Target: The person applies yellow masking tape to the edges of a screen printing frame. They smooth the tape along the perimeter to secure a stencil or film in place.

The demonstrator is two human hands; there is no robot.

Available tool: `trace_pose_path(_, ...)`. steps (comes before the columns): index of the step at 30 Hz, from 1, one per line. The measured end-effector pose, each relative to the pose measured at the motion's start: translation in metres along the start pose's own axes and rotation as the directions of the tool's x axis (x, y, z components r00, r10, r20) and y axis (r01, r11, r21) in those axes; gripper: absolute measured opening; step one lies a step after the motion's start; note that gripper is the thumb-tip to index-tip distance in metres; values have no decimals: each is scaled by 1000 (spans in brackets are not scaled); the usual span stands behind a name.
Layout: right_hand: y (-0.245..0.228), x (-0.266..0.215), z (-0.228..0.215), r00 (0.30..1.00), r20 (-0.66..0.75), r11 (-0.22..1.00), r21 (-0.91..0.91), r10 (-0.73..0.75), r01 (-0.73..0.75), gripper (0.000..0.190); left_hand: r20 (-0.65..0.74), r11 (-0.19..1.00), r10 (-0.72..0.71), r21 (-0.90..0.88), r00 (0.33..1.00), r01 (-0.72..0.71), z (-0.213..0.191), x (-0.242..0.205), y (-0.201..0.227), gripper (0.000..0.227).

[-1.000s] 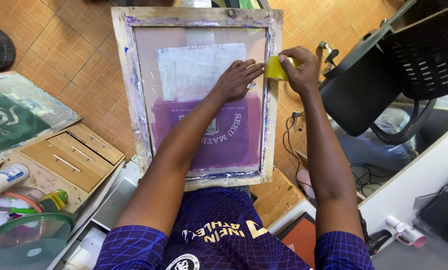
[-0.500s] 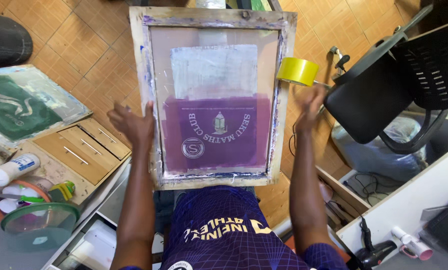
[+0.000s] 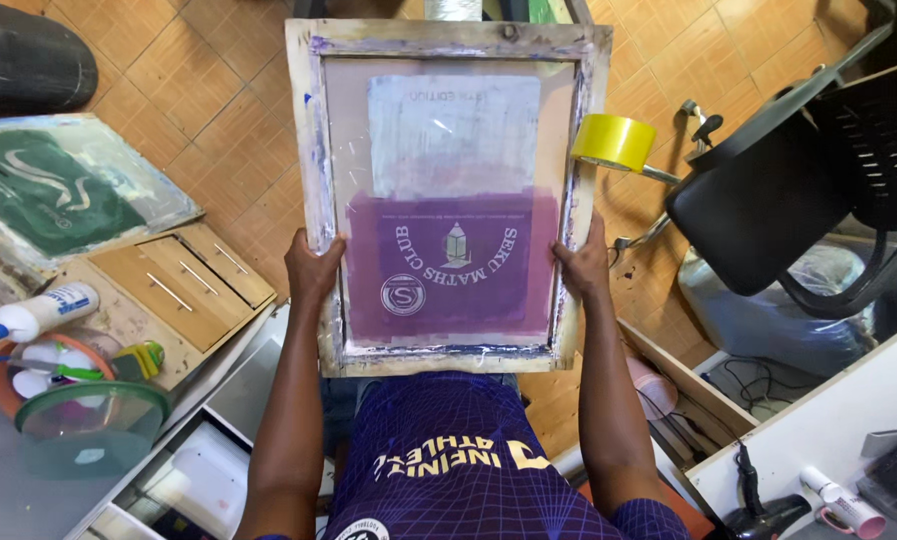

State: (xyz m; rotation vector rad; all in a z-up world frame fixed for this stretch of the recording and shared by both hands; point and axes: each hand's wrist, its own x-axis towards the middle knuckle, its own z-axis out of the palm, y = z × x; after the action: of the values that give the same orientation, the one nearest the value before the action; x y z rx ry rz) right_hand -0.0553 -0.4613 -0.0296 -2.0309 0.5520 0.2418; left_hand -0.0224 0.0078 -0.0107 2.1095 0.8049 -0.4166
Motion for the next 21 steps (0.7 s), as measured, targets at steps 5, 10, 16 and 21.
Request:
trace_pose_path(5, 6, -18, 33, 936, -239, 875, -468, -257, 121, 90, -269, 946, 322, 41, 908, -323, -4, 6, -11, 51)
trace_pose_path(10, -83, 1, 135, 731, -124, 608, -656, -671, 446, 70, -321, 711, 655, -45, 684, -702, 61, 39, -12, 16)
trace_pose_path(16, -135, 47, 223, 426, 233, 359, -279, -874, 891, 51, -5, 649, 758, 105, 652, -754, 89, 35, 78, 50)
trace_pose_path(21, -150, 65, 175, 635, 354, 482, -431, -687, 762, 80, -115, 593, 802, 271, 586, -758, 97, 78, 54, 56)
